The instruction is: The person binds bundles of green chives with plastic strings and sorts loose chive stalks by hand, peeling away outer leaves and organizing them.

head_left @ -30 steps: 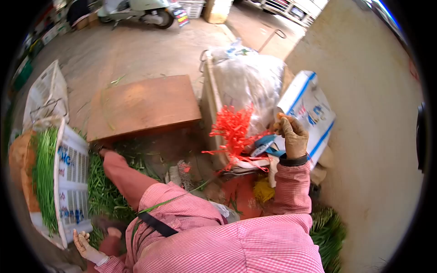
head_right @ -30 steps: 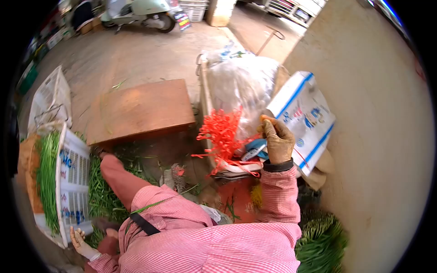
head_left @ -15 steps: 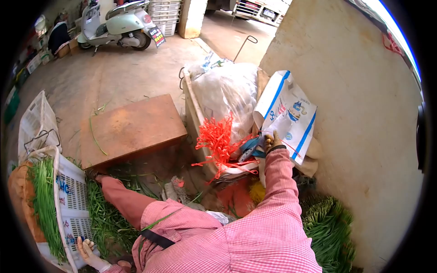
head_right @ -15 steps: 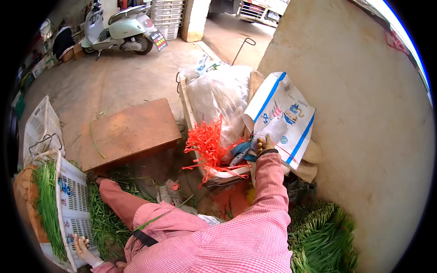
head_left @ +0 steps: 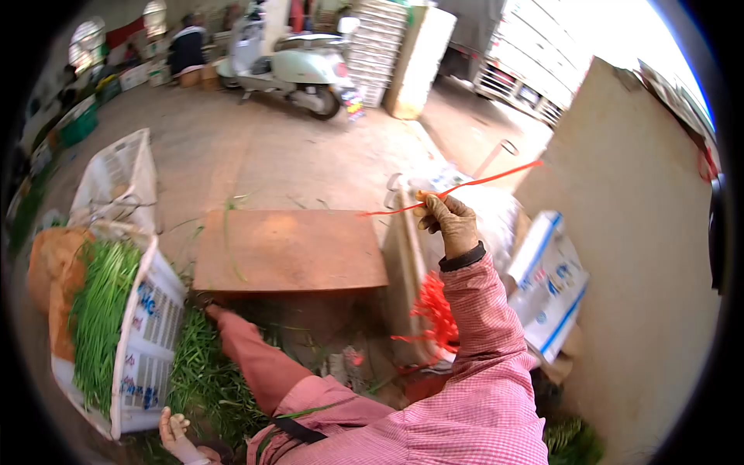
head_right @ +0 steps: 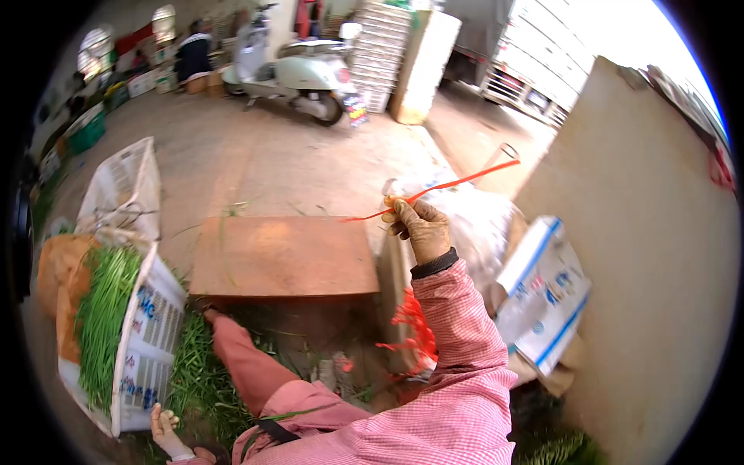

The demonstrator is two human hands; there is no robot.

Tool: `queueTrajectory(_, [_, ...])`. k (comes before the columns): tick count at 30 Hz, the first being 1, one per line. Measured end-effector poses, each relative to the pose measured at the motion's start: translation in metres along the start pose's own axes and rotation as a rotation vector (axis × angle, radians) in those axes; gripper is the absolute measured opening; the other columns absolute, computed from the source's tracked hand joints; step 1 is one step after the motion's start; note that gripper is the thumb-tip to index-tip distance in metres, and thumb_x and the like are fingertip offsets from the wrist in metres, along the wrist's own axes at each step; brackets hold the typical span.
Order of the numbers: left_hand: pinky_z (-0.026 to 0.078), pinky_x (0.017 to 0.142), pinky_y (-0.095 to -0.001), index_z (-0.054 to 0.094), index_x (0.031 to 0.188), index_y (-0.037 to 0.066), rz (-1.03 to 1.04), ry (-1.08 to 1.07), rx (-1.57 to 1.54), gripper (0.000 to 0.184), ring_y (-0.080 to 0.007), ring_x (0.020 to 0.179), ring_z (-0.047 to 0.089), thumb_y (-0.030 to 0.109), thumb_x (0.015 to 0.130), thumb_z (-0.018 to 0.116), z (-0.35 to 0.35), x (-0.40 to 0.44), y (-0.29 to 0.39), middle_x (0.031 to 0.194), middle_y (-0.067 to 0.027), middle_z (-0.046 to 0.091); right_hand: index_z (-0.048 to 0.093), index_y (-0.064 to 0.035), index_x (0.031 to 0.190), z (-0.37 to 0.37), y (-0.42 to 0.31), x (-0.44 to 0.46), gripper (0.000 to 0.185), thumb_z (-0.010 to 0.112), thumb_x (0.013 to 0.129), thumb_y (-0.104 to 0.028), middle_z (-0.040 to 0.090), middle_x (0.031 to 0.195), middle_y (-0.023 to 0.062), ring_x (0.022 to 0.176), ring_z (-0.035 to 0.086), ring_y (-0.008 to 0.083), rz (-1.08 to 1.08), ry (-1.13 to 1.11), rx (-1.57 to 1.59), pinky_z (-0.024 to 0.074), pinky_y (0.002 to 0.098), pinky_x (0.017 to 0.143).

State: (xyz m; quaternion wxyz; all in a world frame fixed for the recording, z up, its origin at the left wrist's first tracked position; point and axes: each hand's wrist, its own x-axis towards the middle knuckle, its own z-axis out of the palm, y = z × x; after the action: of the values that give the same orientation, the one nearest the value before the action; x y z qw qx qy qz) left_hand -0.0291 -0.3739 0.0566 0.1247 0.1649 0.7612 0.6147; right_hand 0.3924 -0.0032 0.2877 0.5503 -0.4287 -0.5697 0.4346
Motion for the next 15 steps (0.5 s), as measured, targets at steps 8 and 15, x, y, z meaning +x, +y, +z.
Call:
queueTrajectory(8, [0.043,0.058,-0.0183,0.055,0.104,0.000,-0.166,0.128,-0.204,0.022,-0.0078,0.062,0.051,0.002,0.083,0.050,-0.009,-0.028,0.010,0.077,-0.0046,0.058,0.059,-0.0108,0.097,0.172,0.137,0.079,0.020,0.054,0.084,-0.025,0.063,0.078,0.0009,0.060,0.057,0.0109,0.456,-0.237,0.498,0.0415,0.0208,0.051])
queueTrajectory(15, [0.045,0.058,-0.0198,0.054,0.102,-0.002,-0.170,0.249,-0.247,0.022,-0.0094,0.062,0.052,-0.001,0.081,0.049,-0.027,-0.022,-0.004,0.077,-0.0076,0.059,0.042,-0.0085,0.114,0.237,0.353,0.083,0.038,0.052,0.084,-0.032,0.057,0.106,0.0050,0.076,0.058,0.0186,0.967,0.050,0.687,0.0418,0.0221,0.052])
